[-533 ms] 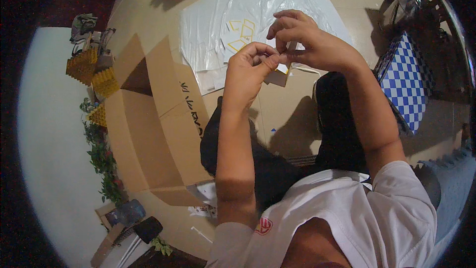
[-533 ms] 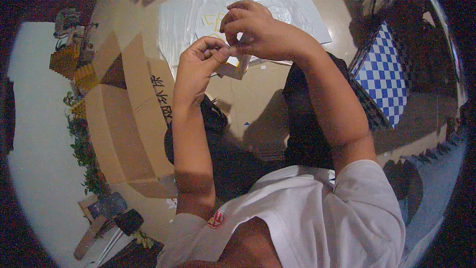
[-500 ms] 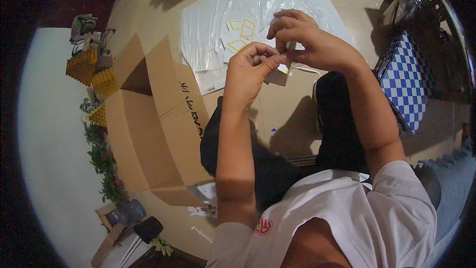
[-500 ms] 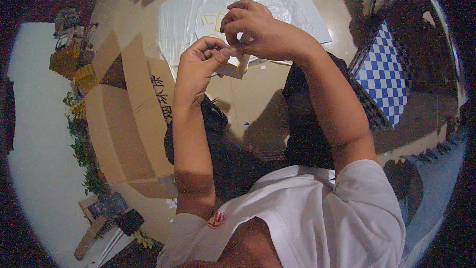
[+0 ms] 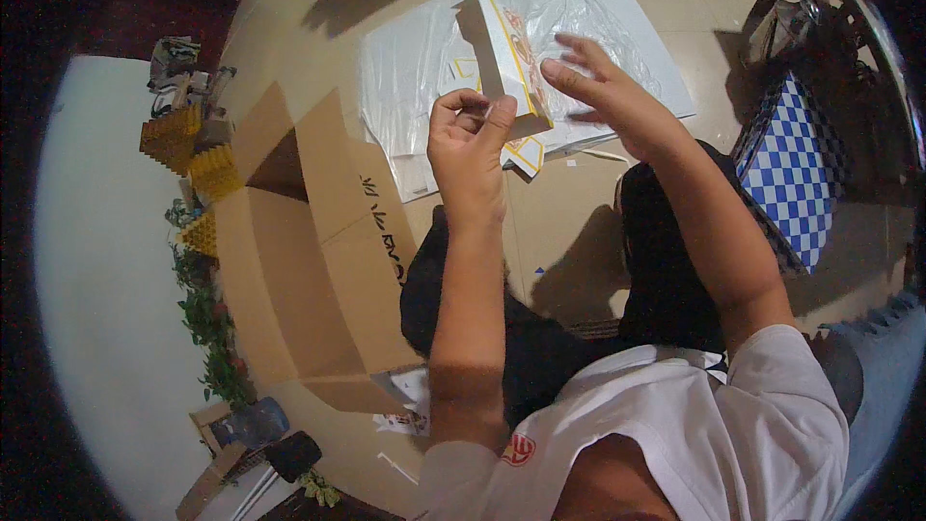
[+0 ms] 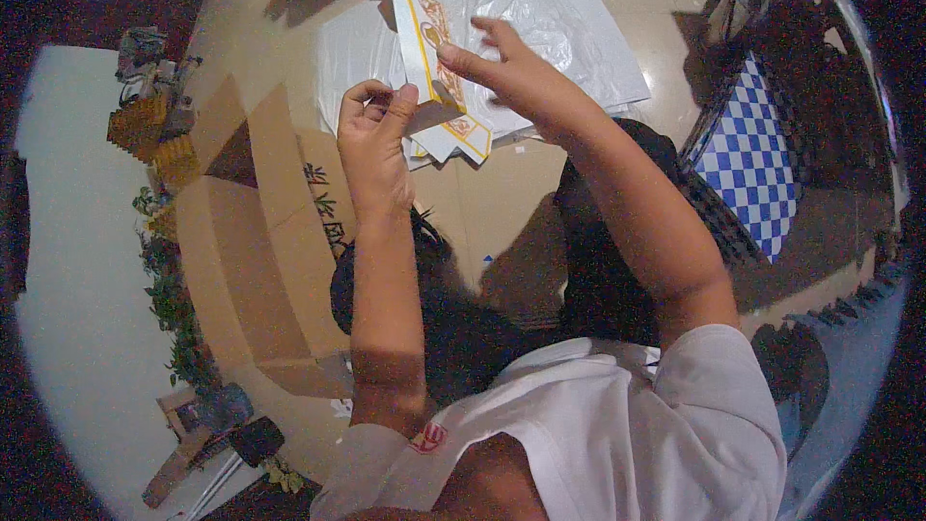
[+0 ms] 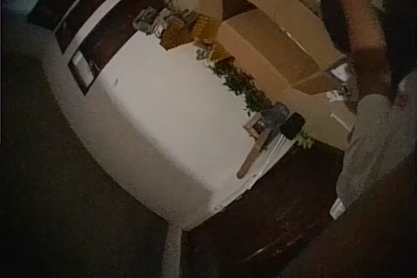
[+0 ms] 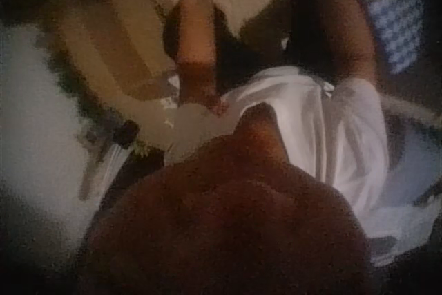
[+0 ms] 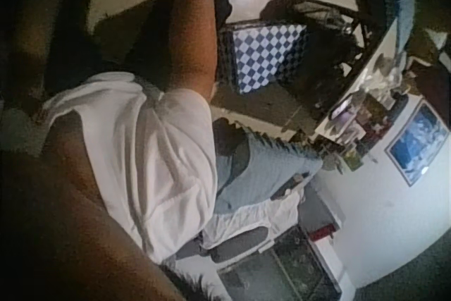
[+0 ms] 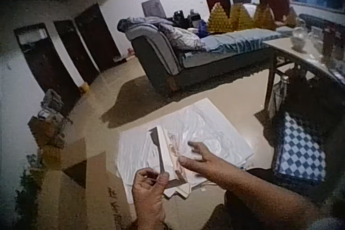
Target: The person assembles small paper boxes by folding flat sheets and securing the edges with a tape dispenser. They repeatedly fold the paper, apply tape to the seams, and place the finished boxes aside.
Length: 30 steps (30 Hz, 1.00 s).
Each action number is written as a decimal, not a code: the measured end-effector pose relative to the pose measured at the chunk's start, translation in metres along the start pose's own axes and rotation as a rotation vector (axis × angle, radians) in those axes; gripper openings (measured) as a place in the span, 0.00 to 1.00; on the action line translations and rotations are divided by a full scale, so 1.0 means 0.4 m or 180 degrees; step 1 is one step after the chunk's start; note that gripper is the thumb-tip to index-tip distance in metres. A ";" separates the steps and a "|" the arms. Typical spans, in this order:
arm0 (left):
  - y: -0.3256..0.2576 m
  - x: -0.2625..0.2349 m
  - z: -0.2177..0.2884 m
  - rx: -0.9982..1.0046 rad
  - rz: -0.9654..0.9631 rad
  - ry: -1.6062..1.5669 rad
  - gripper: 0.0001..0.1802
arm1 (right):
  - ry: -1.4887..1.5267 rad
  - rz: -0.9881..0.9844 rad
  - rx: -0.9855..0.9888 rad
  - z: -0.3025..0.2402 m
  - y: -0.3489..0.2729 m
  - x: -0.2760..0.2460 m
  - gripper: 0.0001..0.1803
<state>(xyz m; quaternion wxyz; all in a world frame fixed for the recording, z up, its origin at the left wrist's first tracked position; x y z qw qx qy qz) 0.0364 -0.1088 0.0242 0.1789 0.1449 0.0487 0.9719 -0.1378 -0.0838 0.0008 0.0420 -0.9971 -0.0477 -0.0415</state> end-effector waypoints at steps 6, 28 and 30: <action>-0.008 0.047 -0.024 -0.0193 -0.0196 -0.0298 0.17 | 0.1111 -0.0608 0.0351 0.007 -0.016 0.078 0.44; -0.020 0.049 -0.055 -0.1058 -0.0691 0.0160 0.09 | 0.0248 -0.1291 0.0202 -0.016 0.008 0.078 0.34; -0.023 0.058 -0.043 -0.1076 -0.0677 0.0181 0.08 | 0.0094 -0.1302 0.0270 -0.013 0.010 0.075 0.34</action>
Point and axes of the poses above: each hand's wrist, its own y-axis towards the middle knuckle, its own x-axis out of the palm, z = x × y, the point moved 10 cm from there along y, towards the middle knuckle, and after that the axes turned 14 degrees about -z, right-handed, at the moved point
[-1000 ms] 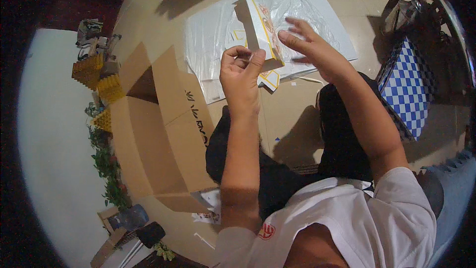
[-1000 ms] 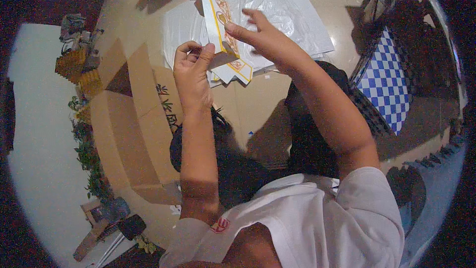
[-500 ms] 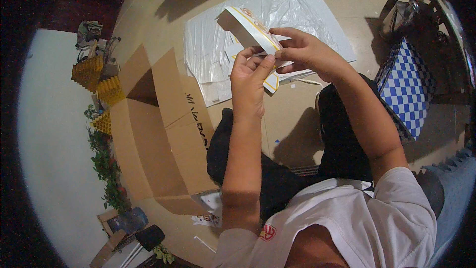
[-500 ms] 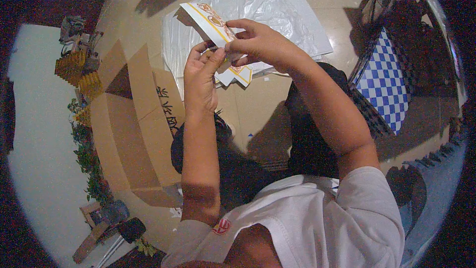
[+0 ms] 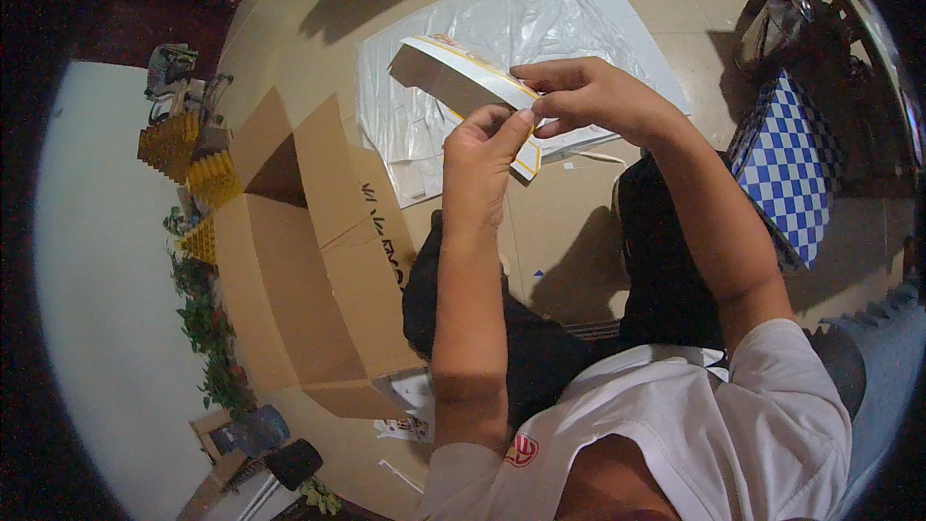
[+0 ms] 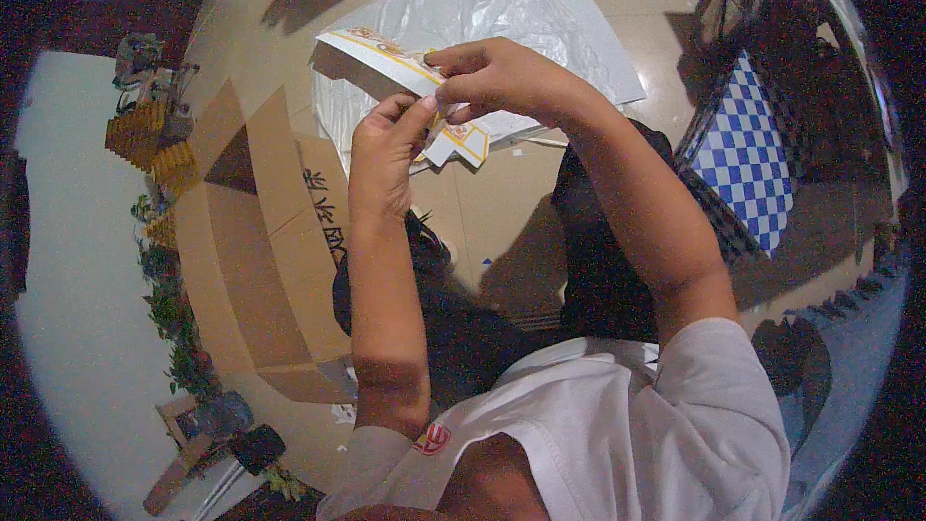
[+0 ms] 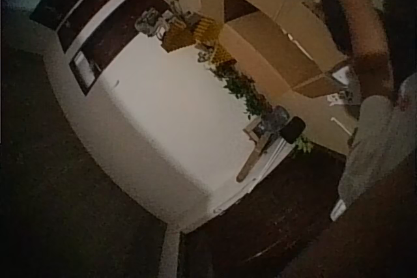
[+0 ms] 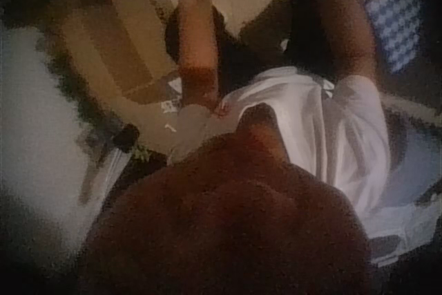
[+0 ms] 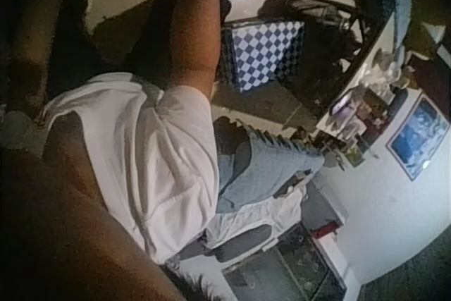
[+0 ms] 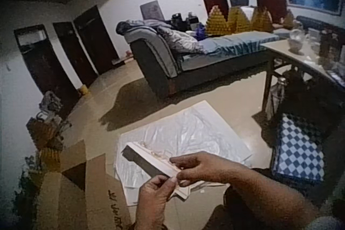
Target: The person assembles small paper boxes by folding flat sheets and securing the edges with a tape dispenser. They repeatedly fold the paper, apply tape to the seams, and place the finished boxes aside.
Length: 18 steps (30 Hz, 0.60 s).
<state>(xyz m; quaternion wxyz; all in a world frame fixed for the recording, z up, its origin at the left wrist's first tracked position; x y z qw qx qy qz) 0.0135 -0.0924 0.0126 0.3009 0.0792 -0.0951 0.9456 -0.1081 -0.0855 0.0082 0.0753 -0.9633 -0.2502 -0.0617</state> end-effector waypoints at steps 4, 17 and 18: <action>-0.005 -0.018 0.001 0.0054 0.0242 -0.0158 0.06 | -0.0051 0.0123 -0.0196 -0.022 -0.002 -0.008 0.32; 0.017 -0.053 -0.126 -0.0373 0.0541 -0.0530 0.07 | 0.0039 0.2422 0.1262 0.730 -0.400 -0.518 0.21; 0.021 -0.024 -0.130 -0.0474 0.0590 -0.0583 0.07 | 0.0259 0.2516 0.1178 0.867 -0.460 -0.550 0.21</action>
Point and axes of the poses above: each hand's wrist, its own y-axis towards the middle knuckle, its own x-axis out of the palm, z = x × y, the point moved 10 cm from there along y, towards the middle knuckle, and after that the axes turned 14 degrees about -z, right-handed, at the moved point
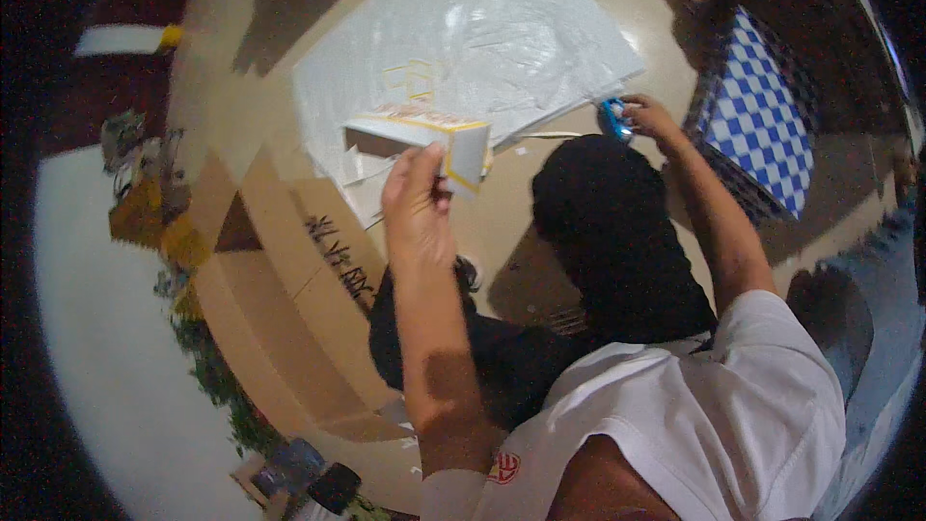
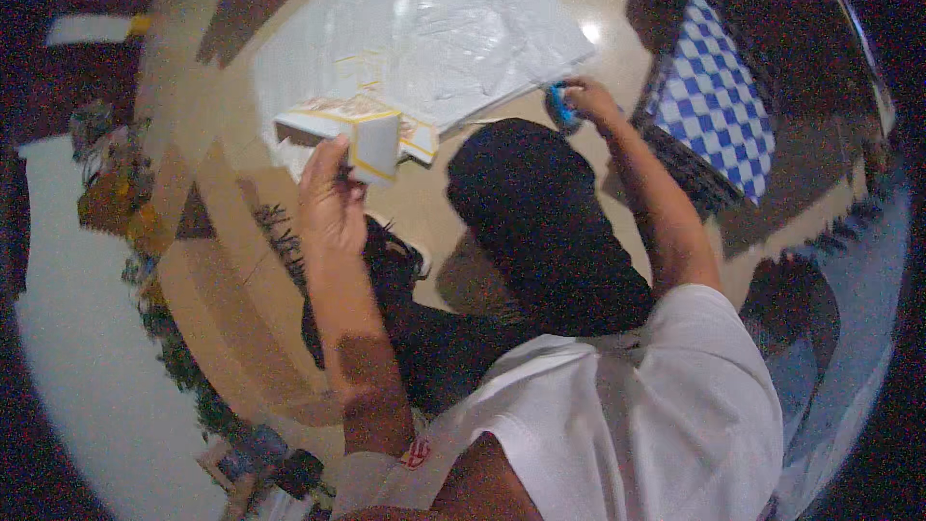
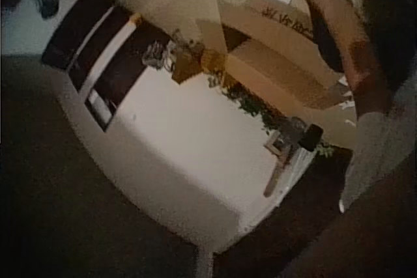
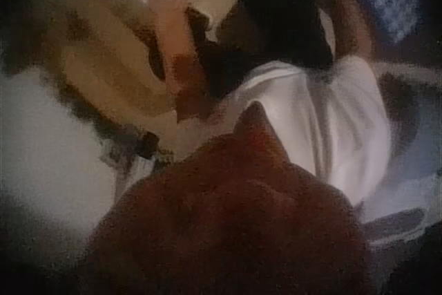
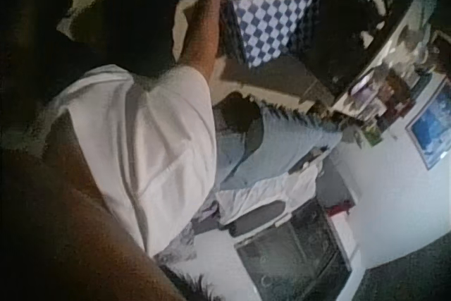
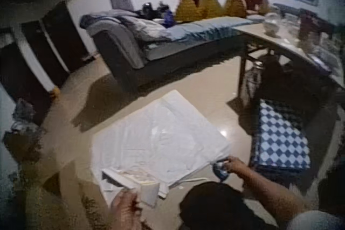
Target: The person assembles small paper boxes by folding flat sheets and securing the edges with a tape dispenser. They repeatedly fold the paper, apply tape to the seams, and place the finished boxes aside.
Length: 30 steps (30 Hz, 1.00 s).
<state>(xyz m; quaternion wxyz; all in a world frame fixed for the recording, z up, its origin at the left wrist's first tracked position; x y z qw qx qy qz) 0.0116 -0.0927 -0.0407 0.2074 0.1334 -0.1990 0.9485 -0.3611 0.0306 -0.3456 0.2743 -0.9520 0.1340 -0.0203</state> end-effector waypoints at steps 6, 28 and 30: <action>0.014 0.013 -0.095 -0.0433 0.0050 0.0121 0.07 | -0.0117 0.0322 0.0960 0.305 -0.039 -0.015 0.21; 0.079 0.062 -0.199 -0.0812 0.0050 0.0240 0.08 | -0.0024 0.0215 0.0714 0.423 0.160 -0.042 0.10; 0.075 0.045 -0.206 -0.0770 0.0106 0.0187 0.07 | 0.0163 0.0043 0.0893 0.391 0.144 -0.014 0.09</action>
Point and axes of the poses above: each hand's wrist, its own y-axis towards the middle knuckle, its own x-axis out of the palm, z = x × y, the point moved 10 cm from there along y, towards the middle knuckle, and after that the axes turned 14 degrees about -z, right-handed, at the moved point
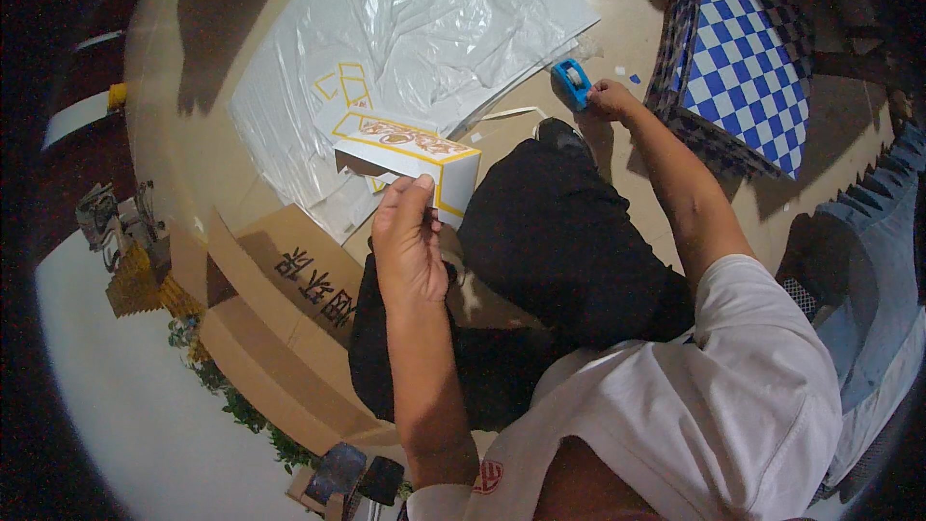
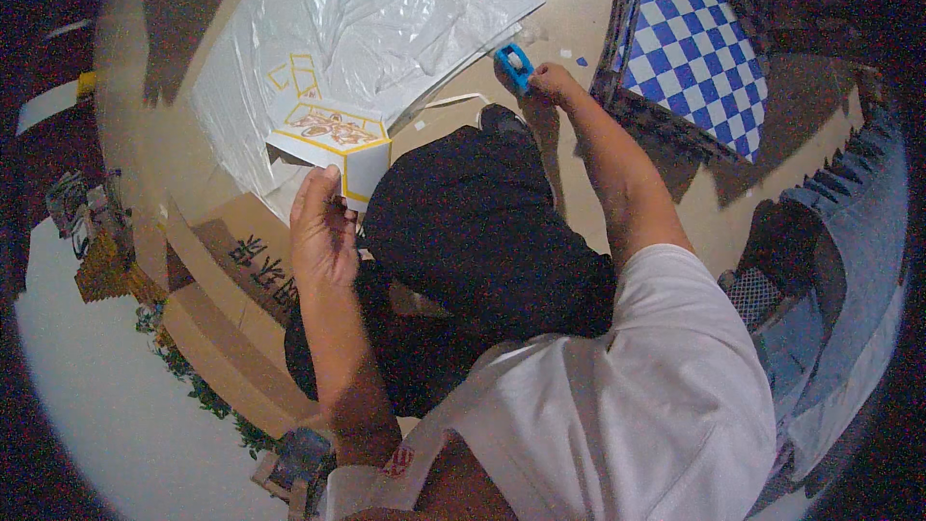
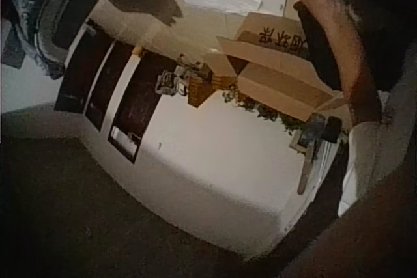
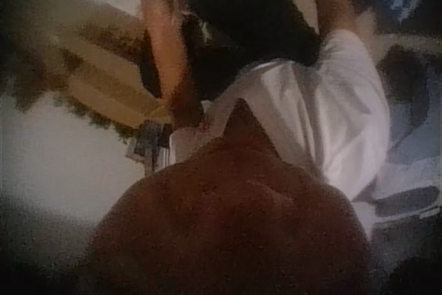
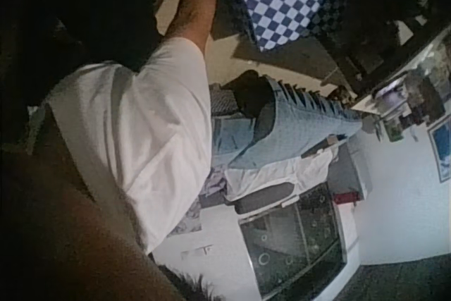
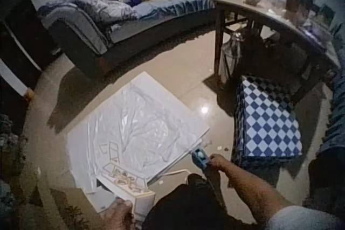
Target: The person assembles small paper boxes by folding flat sheets and securing the edges with a tape dispenser. They repeatedly fold the paper, apply tape to the seams, and place the finished boxes aside.
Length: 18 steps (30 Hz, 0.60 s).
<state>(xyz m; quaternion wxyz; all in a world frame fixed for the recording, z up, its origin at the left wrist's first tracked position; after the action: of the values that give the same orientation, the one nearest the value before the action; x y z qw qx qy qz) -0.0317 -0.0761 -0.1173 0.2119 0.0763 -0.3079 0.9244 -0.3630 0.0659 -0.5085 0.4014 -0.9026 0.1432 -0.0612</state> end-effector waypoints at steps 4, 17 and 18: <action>0.010 0.028 0.015 0.0009 -0.0141 0.0060 0.07 | -0.0533 -0.0267 -0.0782 -0.003 -0.015 -0.035 0.11; 0.004 -0.001 0.014 0.0116 0.0098 0.0031 0.07 | 0.1343 -0.0165 -0.0114 0.066 -0.102 0.069 0.08; 0.000 -0.006 0.016 0.0134 0.0126 0.0039 0.07 | 0.1381 -0.0180 -0.0148 0.056 -0.104 0.081 0.08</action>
<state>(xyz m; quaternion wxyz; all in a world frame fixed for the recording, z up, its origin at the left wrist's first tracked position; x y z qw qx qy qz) -0.0293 -0.0808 -0.1130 0.1938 0.0689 -0.2886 0.9351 -0.3185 0.0983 -0.4926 0.3384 -0.8809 0.2021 -0.2619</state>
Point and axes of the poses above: each hand's wrist, its own y-axis towards the middle knuckle, its own x-axis out of the palm, z = x × y, the point moved 10 cm from there along y, towards the middle knuckle, and after that the axes turned 14 degrees about -z, right-handed, at the moved point
